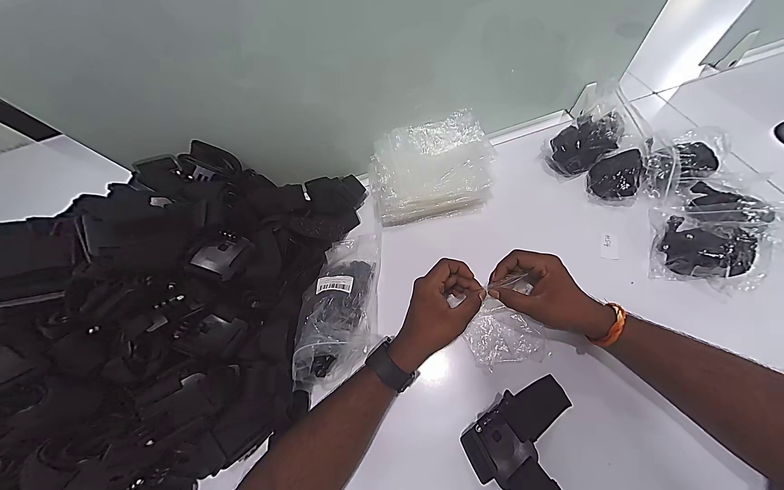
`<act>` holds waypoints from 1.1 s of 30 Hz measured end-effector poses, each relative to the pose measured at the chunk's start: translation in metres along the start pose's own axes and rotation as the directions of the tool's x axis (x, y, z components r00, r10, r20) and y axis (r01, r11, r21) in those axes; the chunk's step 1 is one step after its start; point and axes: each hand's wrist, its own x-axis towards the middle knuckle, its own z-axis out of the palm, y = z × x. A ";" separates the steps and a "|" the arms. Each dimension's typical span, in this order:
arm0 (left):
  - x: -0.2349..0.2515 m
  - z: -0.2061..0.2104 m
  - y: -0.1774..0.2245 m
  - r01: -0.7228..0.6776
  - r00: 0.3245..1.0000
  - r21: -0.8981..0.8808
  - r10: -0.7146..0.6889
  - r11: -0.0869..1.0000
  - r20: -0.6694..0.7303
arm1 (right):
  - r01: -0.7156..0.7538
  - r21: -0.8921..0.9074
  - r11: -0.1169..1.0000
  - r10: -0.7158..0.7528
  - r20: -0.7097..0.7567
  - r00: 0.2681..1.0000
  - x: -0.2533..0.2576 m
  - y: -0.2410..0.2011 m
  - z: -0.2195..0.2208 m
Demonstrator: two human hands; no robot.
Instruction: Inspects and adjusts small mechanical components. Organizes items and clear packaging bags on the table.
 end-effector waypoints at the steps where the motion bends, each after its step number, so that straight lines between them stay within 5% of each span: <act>1: 0.000 0.000 0.000 -0.009 1.000 0.011 0.009 1.000 0.002 | 0.001 -0.003 1.000 -0.001 -0.003 1.000 0.000 0.000 0.000; 11: -0.001 0.001 -0.001 -0.061 0.998 0.039 0.061 0.997 0.015 | 0.010 -0.004 1.000 -0.010 -0.016 1.000 -0.001 -0.004 0.002; 33: -0.001 -0.001 0.008 0.052 0.991 0.035 -0.047 0.998 -0.128 | 0.014 0.081 0.997 -0.001 -0.157 0.988 0.002 -0.007 -0.002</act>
